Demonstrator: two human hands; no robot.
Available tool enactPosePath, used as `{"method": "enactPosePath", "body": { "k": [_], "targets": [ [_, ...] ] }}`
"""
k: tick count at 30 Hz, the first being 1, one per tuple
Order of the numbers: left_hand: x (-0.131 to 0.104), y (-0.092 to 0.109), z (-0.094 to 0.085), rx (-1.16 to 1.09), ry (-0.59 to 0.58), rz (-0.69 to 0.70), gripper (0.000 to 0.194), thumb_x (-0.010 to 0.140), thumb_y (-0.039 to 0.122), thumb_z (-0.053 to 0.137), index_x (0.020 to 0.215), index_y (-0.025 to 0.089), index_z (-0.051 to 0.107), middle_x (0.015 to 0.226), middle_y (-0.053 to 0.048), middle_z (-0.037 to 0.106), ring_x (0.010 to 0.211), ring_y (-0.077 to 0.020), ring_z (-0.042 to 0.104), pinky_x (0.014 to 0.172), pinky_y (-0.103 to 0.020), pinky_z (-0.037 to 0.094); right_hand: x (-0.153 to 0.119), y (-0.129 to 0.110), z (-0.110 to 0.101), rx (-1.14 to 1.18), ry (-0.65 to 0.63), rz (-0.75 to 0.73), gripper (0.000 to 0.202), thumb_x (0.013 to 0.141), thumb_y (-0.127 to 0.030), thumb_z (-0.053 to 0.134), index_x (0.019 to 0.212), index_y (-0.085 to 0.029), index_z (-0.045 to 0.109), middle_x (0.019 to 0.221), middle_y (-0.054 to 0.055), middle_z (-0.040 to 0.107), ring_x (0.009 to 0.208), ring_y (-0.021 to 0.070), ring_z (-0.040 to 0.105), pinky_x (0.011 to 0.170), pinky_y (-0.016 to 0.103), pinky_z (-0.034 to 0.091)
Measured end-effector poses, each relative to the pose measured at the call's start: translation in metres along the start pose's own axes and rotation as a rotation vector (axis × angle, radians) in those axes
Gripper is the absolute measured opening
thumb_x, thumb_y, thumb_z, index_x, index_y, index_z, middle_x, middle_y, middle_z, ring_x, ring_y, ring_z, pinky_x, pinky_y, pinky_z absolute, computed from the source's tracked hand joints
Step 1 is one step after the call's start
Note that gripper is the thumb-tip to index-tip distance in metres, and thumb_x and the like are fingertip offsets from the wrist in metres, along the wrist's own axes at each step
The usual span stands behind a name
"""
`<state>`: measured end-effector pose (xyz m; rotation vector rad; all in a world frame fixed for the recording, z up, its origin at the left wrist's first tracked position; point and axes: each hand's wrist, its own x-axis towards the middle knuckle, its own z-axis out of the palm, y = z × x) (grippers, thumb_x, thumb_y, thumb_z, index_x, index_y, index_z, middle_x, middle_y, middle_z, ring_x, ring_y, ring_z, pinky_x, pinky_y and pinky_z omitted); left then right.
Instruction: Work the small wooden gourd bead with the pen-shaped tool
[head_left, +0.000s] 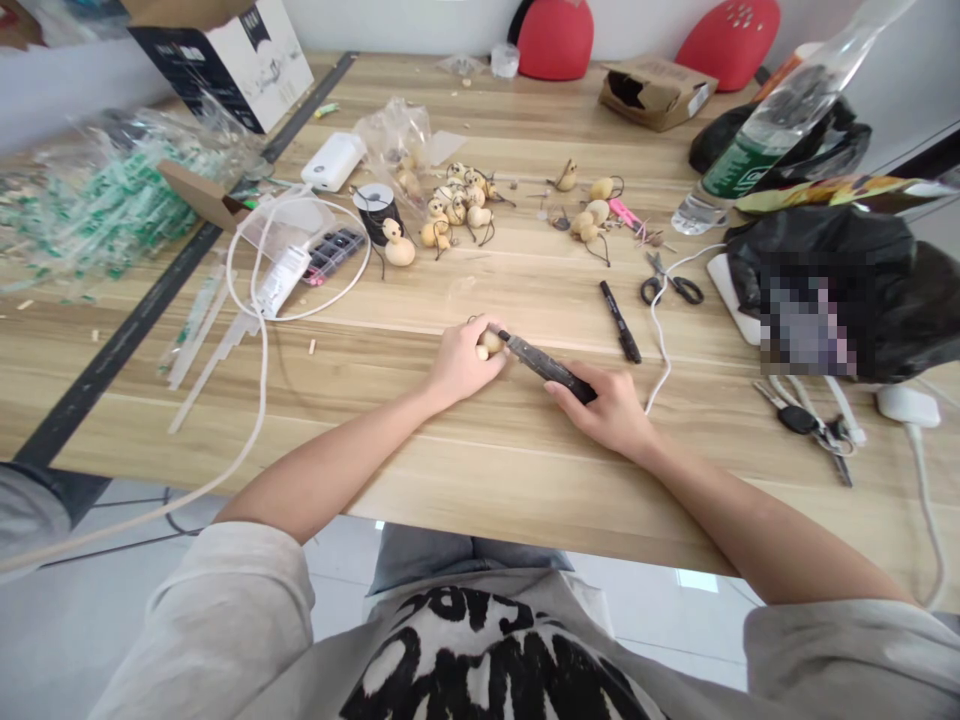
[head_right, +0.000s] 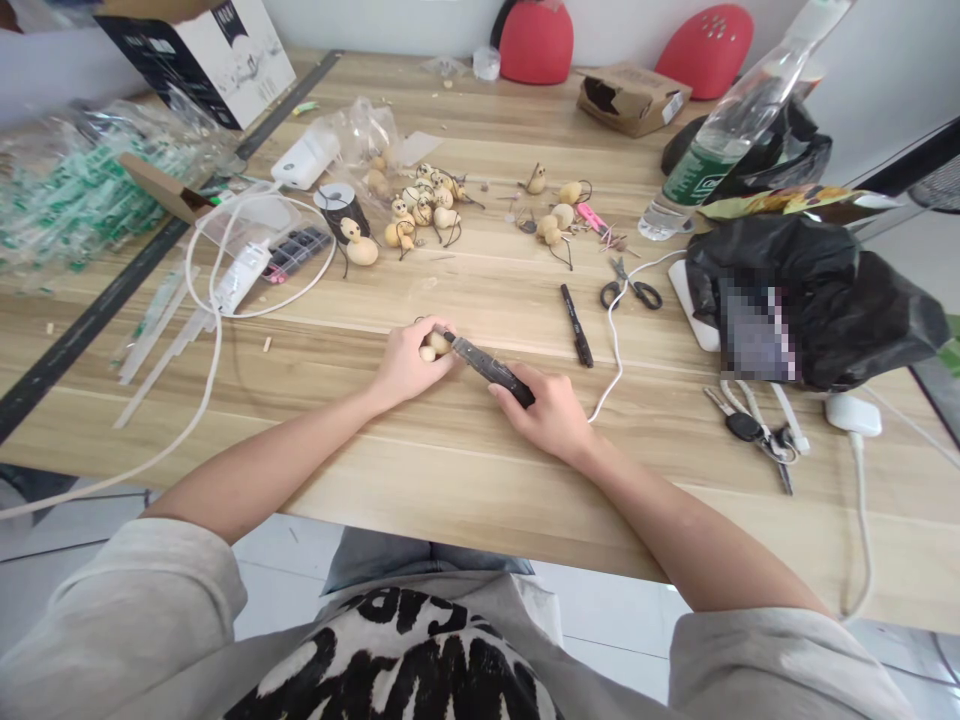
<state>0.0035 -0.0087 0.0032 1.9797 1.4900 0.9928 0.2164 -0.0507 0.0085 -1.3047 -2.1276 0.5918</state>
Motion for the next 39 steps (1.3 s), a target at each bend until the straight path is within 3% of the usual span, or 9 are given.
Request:
{"method": "enactPosePath", "body": {
  "k": [5,12,21,33,39],
  "targets": [
    [-0.0001,-0.0002,-0.0001,-0.007,0.002,0.013,0.019,0.069,0.018,0.064,0.088,0.016,0.063,0.085,-0.003,0.07,0.073,-0.0138,0.062,0.075,-0.025,0.047,-0.0001,-0.0002,-0.0003,0.003,0.0,-0.002,0.024,0.087,-0.037,0.053,0.092,-0.017,0.066,0.065,0.002,0.064,0.056,0.0154,0.056,0.055,0.025,0.044],
    [0.0005,-0.0037,0.0009,0.022,0.002,0.014,0.026,0.064,0.011,0.059,0.089,0.017,0.063,0.081,-0.002,0.069,0.07,-0.0134,0.06,0.069,-0.024,0.045,-0.0016,0.0023,0.001,-0.049,-0.046,-0.052,0.027,0.086,-0.036,0.054,0.104,-0.018,0.067,0.088,0.007,0.072,0.074,0.0218,0.067,0.064,0.029,0.049],
    [0.0005,-0.0009,-0.0001,0.015,0.006,0.0,0.022,0.067,0.016,0.062,0.09,0.017,0.064,0.086,-0.002,0.071,0.073,-0.0136,0.061,0.074,-0.024,0.047,-0.0009,0.0029,0.0016,-0.035,0.008,-0.007,0.027,0.087,-0.039,0.054,0.09,-0.016,0.068,0.063,0.002,0.063,0.053,0.0147,0.055,0.054,0.025,0.042],
    [0.001,-0.0037,0.0011,0.009,0.009,0.018,0.027,0.064,0.01,0.059,0.089,0.016,0.064,0.082,-0.002,0.069,0.07,-0.013,0.06,0.07,-0.023,0.046,-0.0017,0.0017,0.0019,-0.062,-0.042,-0.051,0.028,0.086,-0.036,0.054,0.104,-0.018,0.067,0.082,0.007,0.071,0.069,0.0211,0.065,0.061,0.028,0.047],
    [0.0007,-0.0023,0.0007,0.006,0.009,0.01,0.023,0.067,0.017,0.062,0.089,0.016,0.064,0.087,-0.003,0.07,0.072,-0.0133,0.061,0.074,-0.025,0.047,-0.0006,0.0021,0.0013,-0.024,0.002,-0.017,0.026,0.086,-0.037,0.054,0.095,-0.017,0.067,0.068,0.003,0.067,0.058,0.0164,0.06,0.056,0.025,0.045]
  ]
}}
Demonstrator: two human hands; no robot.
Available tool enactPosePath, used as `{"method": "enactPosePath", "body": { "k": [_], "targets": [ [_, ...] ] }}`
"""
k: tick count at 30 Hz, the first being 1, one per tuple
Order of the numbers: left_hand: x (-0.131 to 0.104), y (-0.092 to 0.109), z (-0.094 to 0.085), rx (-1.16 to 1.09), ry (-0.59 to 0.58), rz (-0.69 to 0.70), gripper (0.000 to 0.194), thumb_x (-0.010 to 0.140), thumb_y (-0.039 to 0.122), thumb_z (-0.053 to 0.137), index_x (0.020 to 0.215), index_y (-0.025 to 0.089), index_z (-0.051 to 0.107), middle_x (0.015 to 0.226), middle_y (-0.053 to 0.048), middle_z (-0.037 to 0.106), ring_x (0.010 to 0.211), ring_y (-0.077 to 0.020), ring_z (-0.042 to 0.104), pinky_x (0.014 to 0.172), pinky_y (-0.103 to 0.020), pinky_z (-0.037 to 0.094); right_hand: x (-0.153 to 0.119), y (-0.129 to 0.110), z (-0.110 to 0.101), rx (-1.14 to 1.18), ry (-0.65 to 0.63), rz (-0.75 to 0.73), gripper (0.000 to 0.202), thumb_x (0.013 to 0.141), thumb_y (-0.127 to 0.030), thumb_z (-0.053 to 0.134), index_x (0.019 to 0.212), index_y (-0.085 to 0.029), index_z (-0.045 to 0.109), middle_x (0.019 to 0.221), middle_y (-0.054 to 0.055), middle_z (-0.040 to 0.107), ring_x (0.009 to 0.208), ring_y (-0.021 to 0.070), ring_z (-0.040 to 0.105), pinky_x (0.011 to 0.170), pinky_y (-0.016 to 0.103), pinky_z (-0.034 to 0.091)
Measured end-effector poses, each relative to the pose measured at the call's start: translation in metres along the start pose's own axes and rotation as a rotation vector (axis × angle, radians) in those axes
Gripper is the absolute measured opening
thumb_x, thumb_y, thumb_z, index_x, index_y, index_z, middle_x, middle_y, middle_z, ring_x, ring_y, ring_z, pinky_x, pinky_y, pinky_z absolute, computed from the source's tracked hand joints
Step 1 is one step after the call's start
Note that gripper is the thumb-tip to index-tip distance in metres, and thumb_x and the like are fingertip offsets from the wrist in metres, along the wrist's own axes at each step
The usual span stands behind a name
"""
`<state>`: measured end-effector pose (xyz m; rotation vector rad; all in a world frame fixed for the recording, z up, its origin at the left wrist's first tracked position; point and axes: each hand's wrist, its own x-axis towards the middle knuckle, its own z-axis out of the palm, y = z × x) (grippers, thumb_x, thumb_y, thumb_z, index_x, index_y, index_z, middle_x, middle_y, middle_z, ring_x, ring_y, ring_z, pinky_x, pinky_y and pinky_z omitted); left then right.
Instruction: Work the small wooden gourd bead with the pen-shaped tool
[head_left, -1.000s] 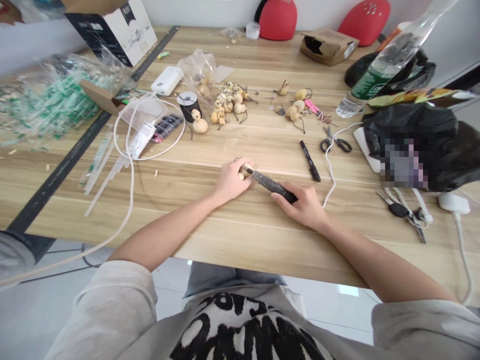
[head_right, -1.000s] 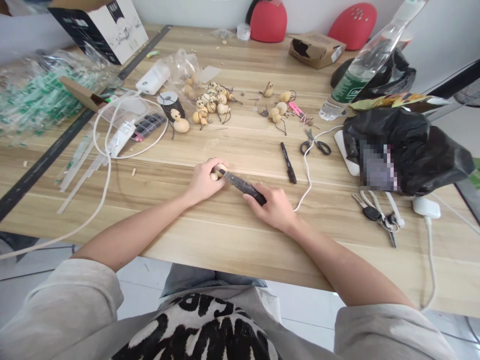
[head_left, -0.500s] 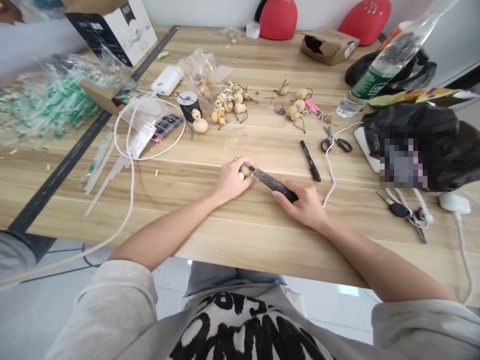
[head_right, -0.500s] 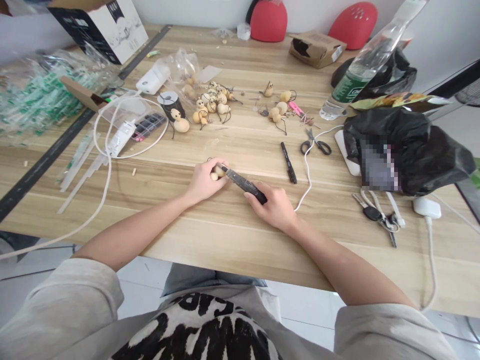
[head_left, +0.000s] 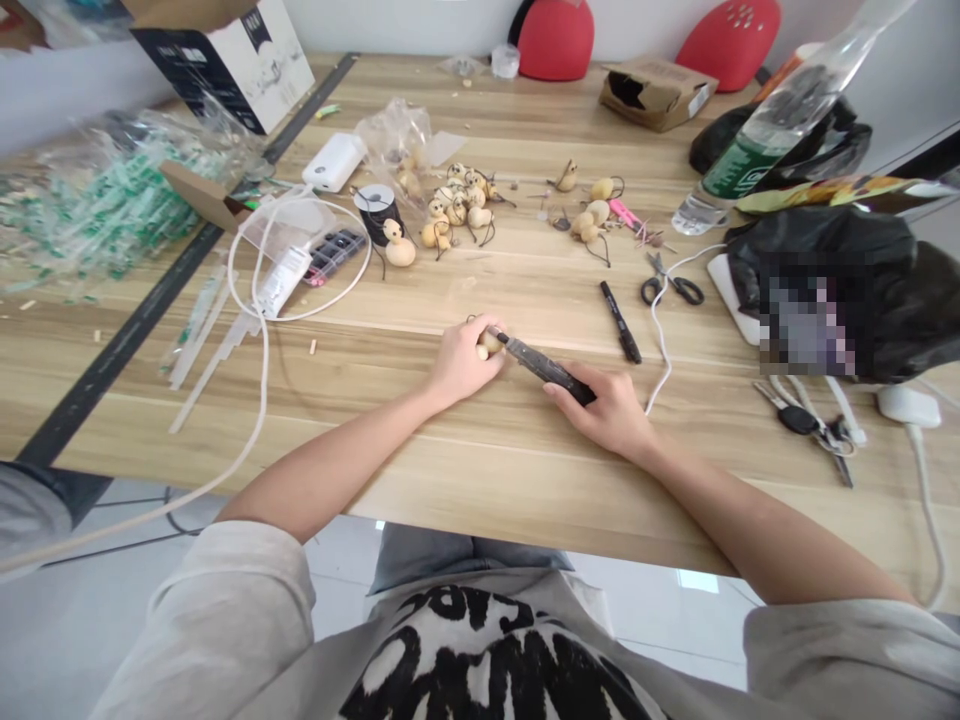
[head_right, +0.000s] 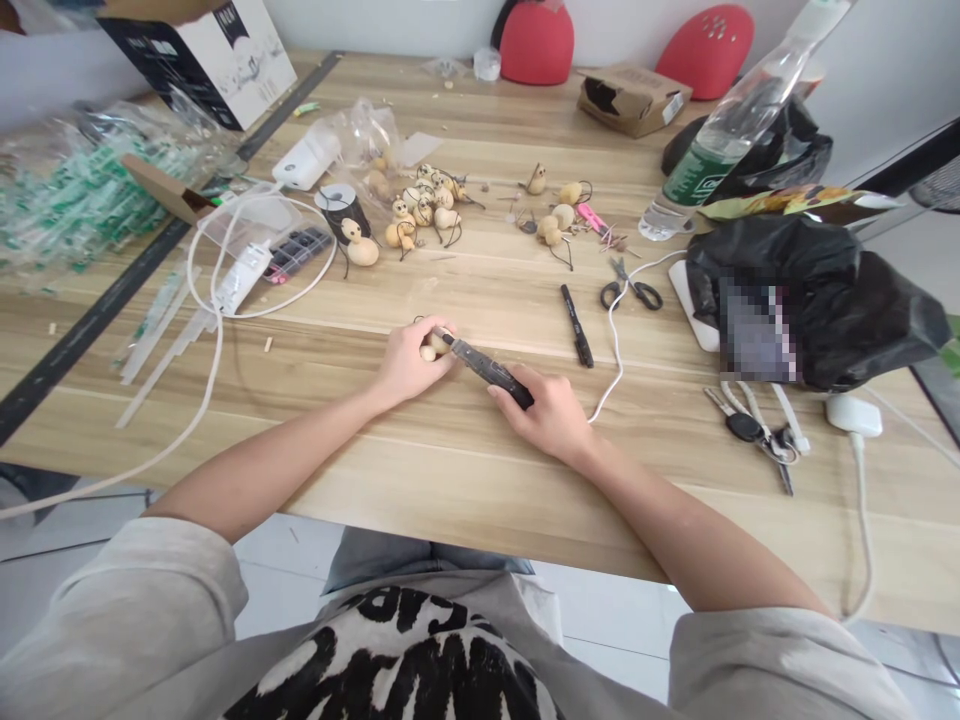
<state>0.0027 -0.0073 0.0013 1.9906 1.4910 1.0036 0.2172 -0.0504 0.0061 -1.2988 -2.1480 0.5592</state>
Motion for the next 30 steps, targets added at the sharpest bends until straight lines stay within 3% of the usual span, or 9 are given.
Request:
{"method": "enactPosePath", "body": {
  "k": [9,20,27,30],
  "targets": [
    [0.0,-0.0011,-0.0001,0.012,0.001,0.013,0.023,0.066,0.015,0.061,0.088,0.016,0.064,0.077,-0.001,0.068,0.069,-0.0129,0.06,0.069,-0.024,0.046,-0.0014,0.0002,0.0007,-0.017,-0.023,-0.026,0.028,0.086,-0.035,0.055,0.103,-0.017,0.067,0.086,0.007,0.072,0.071,0.0207,0.066,0.063,0.028,0.048],
    [-0.0001,0.0001,-0.0004,0.007,-0.003,-0.004,0.021,0.068,0.017,0.063,0.089,0.017,0.063,0.089,-0.003,0.071,0.074,-0.0139,0.061,0.075,-0.025,0.047,0.0003,-0.0014,-0.0001,0.004,0.008,0.014,0.026,0.087,-0.037,0.054,0.093,-0.016,0.068,0.066,0.003,0.065,0.056,0.0152,0.058,0.056,0.025,0.043],
    [0.0003,-0.0012,-0.0005,0.027,-0.003,-0.001,0.025,0.064,0.012,0.059,0.088,0.017,0.063,0.08,-0.001,0.068,0.07,-0.0139,0.06,0.069,-0.024,0.046,-0.001,-0.0007,-0.0001,-0.024,-0.049,-0.024,0.029,0.086,-0.036,0.054,0.104,-0.017,0.067,0.085,0.007,0.072,0.072,0.0207,0.066,0.063,0.028,0.047],
    [0.0001,-0.0001,-0.001,0.023,-0.009,-0.006,0.024,0.065,0.013,0.06,0.088,0.017,0.063,0.08,-0.001,0.068,0.071,-0.014,0.06,0.07,-0.025,0.046,-0.0009,-0.001,-0.0001,-0.022,-0.04,-0.018,0.028,0.086,-0.037,0.053,0.103,-0.018,0.067,0.084,0.007,0.072,0.071,0.0209,0.066,0.062,0.028,0.048]
  ]
}}
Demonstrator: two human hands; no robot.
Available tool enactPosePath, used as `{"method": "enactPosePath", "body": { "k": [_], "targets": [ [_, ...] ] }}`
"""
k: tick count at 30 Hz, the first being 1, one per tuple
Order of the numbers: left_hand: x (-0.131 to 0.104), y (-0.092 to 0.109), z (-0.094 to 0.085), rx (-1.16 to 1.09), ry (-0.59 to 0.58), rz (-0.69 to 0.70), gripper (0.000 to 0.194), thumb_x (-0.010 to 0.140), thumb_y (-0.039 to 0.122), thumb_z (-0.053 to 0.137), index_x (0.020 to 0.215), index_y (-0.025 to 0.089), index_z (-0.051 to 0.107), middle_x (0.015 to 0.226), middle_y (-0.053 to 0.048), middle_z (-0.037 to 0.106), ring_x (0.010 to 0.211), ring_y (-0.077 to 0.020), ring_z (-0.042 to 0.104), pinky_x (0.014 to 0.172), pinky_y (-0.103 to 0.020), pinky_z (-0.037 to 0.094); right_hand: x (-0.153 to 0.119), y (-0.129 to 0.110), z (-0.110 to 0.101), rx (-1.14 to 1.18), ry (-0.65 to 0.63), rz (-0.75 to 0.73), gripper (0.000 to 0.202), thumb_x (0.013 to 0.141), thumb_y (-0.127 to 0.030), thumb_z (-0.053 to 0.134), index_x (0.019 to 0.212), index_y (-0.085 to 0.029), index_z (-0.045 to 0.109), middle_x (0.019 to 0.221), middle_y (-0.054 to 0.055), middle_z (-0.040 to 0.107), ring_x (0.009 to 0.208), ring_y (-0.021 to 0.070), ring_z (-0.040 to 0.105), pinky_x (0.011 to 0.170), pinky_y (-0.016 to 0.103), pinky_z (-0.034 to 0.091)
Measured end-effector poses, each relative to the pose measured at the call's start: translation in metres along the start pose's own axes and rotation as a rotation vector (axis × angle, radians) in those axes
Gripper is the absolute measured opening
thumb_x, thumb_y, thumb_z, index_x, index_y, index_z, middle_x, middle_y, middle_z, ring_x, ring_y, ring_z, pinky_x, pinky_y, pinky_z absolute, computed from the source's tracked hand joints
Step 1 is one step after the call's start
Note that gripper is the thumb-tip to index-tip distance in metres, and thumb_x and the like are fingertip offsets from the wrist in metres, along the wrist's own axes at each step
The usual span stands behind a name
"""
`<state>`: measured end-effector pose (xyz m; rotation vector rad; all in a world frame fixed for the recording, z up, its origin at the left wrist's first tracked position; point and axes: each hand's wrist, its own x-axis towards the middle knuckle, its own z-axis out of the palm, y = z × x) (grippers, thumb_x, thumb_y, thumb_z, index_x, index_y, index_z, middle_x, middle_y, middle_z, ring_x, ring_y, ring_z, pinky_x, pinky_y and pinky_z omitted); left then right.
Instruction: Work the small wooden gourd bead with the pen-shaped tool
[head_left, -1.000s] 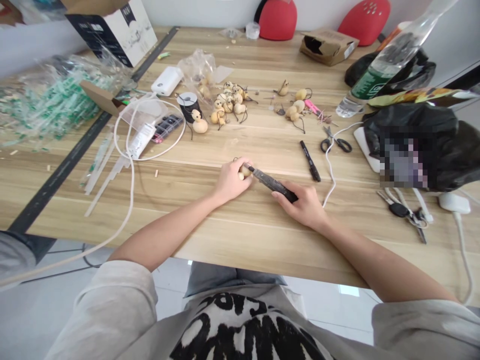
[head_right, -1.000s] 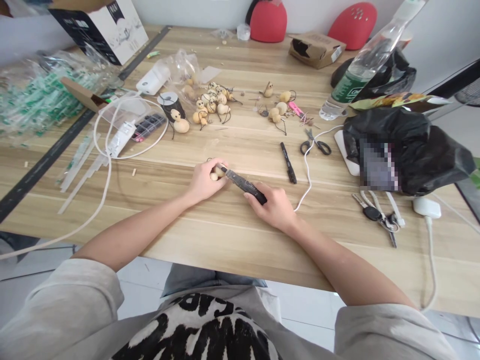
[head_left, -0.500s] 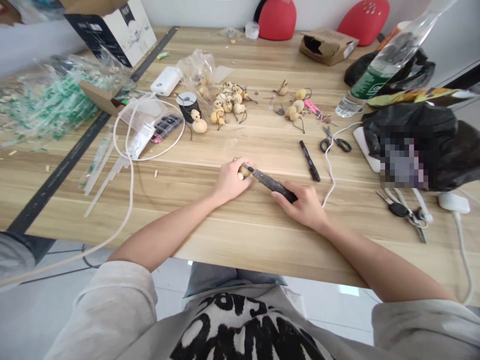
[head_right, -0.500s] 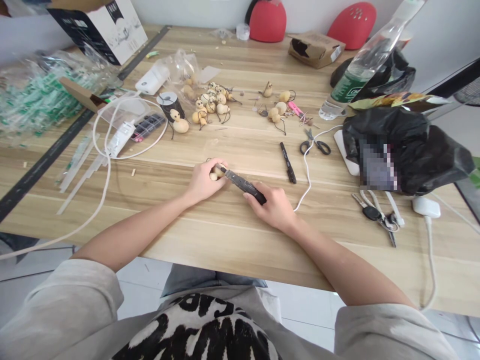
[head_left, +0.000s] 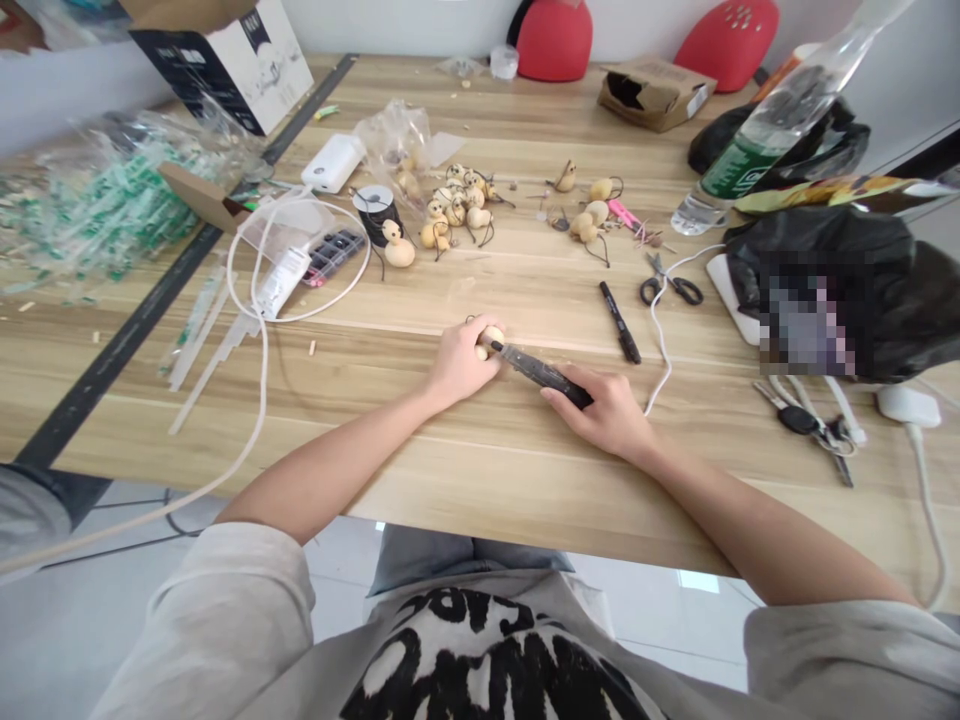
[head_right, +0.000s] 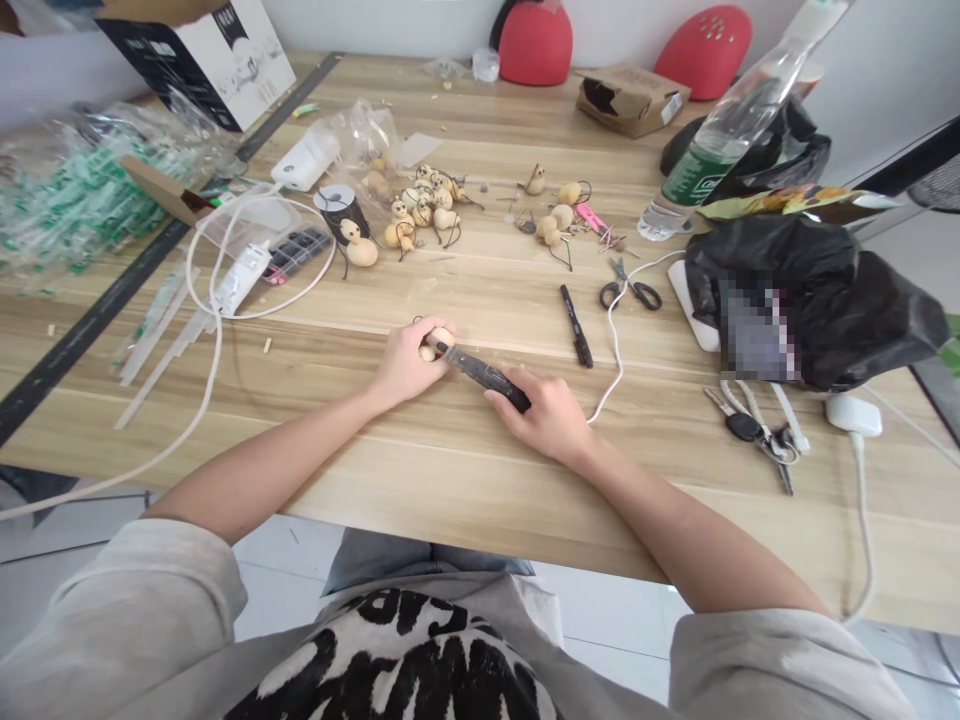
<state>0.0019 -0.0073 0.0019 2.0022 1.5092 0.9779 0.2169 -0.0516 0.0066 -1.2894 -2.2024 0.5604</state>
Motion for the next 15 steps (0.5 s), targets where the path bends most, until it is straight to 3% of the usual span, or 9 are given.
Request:
{"method": "enactPosePath", "body": {
  "k": [5,15],
  "targets": [
    [-0.0005,0.0024,-0.0005,-0.01,-0.003,-0.015,0.022,0.067,0.017,0.063,0.089,0.017,0.063,0.087,-0.003,0.07,0.073,-0.014,0.061,0.075,-0.025,0.047,0.0012,-0.0011,-0.0009,0.029,0.032,0.052,0.027,0.087,-0.04,0.052,0.092,-0.018,0.068,0.063,0.003,0.065,0.055,0.0164,0.057,0.054,0.026,0.043],
    [-0.0001,-0.0018,0.0009,-0.011,0.004,0.003,0.024,0.065,0.014,0.06,0.089,0.017,0.063,0.083,-0.002,0.069,0.07,-0.0132,0.06,0.07,-0.024,0.046,0.0002,-0.0002,-0.0003,0.008,0.007,-0.003,0.028,0.087,-0.037,0.053,0.102,-0.018,0.067,0.079,0.006,0.071,0.065,0.0188,0.063,0.06,0.027,0.047]
  ]
}}
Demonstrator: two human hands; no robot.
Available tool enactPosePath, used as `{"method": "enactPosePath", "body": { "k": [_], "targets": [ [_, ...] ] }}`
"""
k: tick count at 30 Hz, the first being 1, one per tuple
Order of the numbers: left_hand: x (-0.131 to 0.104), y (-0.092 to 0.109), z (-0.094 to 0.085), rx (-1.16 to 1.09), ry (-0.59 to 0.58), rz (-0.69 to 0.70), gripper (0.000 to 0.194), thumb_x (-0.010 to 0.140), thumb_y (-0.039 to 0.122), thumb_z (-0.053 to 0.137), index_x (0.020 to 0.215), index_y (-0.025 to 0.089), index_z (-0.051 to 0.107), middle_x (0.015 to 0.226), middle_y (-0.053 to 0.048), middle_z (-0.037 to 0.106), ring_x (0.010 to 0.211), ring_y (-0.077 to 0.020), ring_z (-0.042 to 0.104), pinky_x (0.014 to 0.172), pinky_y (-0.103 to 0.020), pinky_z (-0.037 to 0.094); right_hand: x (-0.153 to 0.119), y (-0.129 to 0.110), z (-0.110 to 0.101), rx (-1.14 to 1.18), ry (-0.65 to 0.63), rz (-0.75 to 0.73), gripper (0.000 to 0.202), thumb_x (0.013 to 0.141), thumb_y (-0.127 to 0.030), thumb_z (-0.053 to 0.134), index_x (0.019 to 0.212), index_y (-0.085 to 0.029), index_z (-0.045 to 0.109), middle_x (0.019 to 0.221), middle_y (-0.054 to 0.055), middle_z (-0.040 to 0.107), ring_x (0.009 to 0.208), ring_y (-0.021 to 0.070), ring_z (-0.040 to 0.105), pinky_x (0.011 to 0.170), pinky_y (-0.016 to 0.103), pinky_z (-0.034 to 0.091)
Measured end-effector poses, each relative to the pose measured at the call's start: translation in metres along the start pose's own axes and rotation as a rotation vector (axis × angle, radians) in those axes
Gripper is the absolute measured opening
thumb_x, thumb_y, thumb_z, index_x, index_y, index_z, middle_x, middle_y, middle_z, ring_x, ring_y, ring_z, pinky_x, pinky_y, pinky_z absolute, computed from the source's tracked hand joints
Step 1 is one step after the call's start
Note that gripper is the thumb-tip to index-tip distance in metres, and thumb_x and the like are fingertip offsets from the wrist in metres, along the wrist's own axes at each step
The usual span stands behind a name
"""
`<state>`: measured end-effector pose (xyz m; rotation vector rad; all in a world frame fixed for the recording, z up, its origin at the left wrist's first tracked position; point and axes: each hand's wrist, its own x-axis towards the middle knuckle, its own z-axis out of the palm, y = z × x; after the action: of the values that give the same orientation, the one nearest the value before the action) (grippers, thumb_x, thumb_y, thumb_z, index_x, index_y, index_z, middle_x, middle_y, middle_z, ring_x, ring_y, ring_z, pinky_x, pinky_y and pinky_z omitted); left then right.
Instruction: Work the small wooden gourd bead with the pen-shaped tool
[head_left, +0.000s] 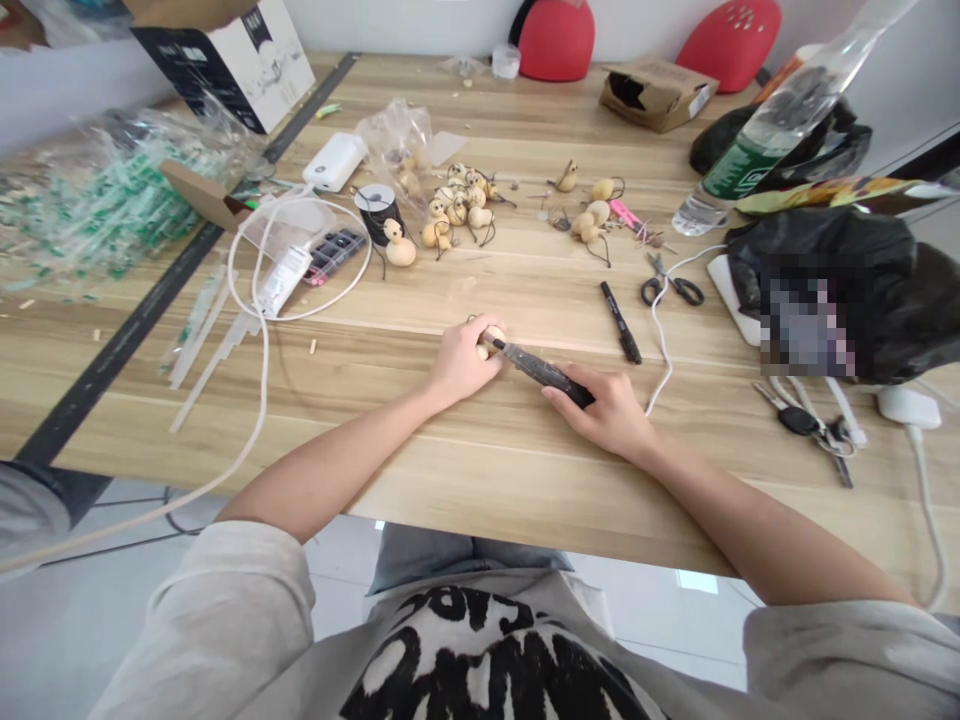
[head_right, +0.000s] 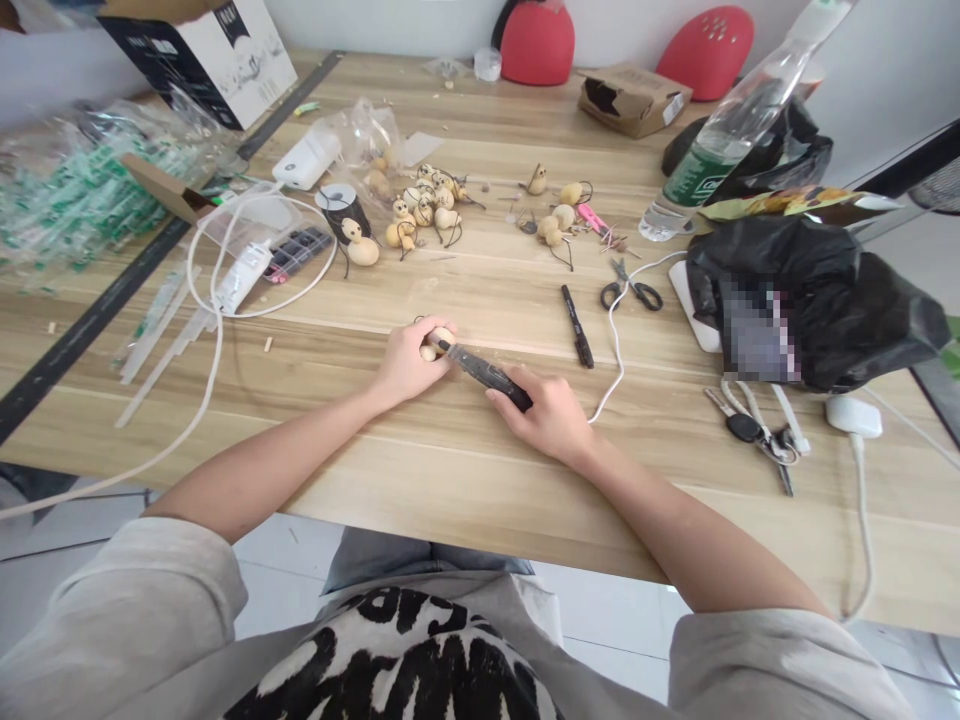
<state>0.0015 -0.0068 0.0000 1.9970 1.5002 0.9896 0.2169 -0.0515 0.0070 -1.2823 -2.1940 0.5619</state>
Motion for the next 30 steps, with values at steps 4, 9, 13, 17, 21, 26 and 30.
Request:
{"method": "enactPosePath", "body": {
  "k": [4,9,13,17,21,26,30],
  "targets": [
    [-0.0001,0.0005,-0.0001,0.011,0.001,-0.003,0.026,0.064,0.012,0.059,0.089,0.017,0.063,0.08,-0.001,0.068,0.07,-0.0134,0.06,0.069,-0.024,0.046,-0.0004,0.0004,0.0003,-0.022,-0.02,0.006,0.029,0.086,-0.036,0.054,0.106,-0.019,0.067,0.081,0.006,0.072,0.07,0.021,0.065,0.061,0.028,0.047],
    [-0.0003,0.0025,-0.001,-0.006,0.005,-0.005,0.021,0.068,0.019,0.062,0.088,0.018,0.064,0.084,-0.002,0.07,0.07,-0.0136,0.06,0.072,-0.025,0.047,0.0001,0.0011,0.0003,0.003,0.02,0.028,0.028,0.087,-0.038,0.053,0.098,-0.018,0.068,0.077,0.006,0.071,0.065,0.0196,0.064,0.059,0.028,0.047],
    [-0.0001,0.0023,-0.0008,0.001,0.003,-0.008,0.02,0.068,0.019,0.062,0.088,0.018,0.063,0.085,-0.002,0.07,0.071,-0.0136,0.06,0.073,-0.025,0.047,0.0001,0.0009,0.0003,0.007,0.02,0.035,0.028,0.087,-0.039,0.053,0.099,-0.019,0.068,0.079,0.006,0.072,0.066,0.0202,0.065,0.06,0.028,0.048],
    [0.0001,0.0016,-0.0006,0.018,-0.001,-0.008,0.023,0.065,0.014,0.059,0.087,0.018,0.063,0.078,-0.001,0.068,0.069,-0.0135,0.06,0.07,-0.024,0.046,-0.0004,0.0006,0.0009,-0.014,-0.007,0.013,0.03,0.086,-0.037,0.054,0.106,-0.019,0.067,0.088,0.008,0.073,0.075,0.023,0.068,0.063,0.029,0.049],
    [0.0001,0.0018,-0.0006,0.006,0.001,0.002,0.023,0.065,0.013,0.059,0.088,0.017,0.063,0.081,-0.001,0.069,0.071,-0.0136,0.061,0.071,-0.024,0.047,-0.0003,0.0004,0.0009,-0.01,-0.004,0.012,0.029,0.086,-0.037,0.054,0.103,-0.018,0.067,0.085,0.007,0.072,0.071,0.0213,0.066,0.061,0.028,0.048],
    [-0.0002,0.0024,0.0,0.003,-0.002,-0.011,0.019,0.069,0.018,0.063,0.088,0.017,0.063,0.087,-0.003,0.07,0.077,-0.0151,0.062,0.076,-0.026,0.047,0.0013,-0.0012,-0.001,0.015,0.029,0.055,0.026,0.087,-0.039,0.052,0.09,-0.018,0.067,0.062,0.002,0.064,0.054,0.0157,0.057,0.054,0.025,0.043],
    [-0.0004,0.0023,0.0004,-0.002,-0.002,-0.009,0.02,0.069,0.017,0.063,0.089,0.017,0.063,0.088,-0.004,0.071,0.079,-0.0157,0.063,0.076,-0.026,0.047,0.0017,-0.0018,-0.0017,0.021,0.036,0.057,0.027,0.087,-0.04,0.052,0.091,-0.018,0.067,0.064,0.002,0.065,0.055,0.0159,0.058,0.054,0.025,0.044]
  ]
}}
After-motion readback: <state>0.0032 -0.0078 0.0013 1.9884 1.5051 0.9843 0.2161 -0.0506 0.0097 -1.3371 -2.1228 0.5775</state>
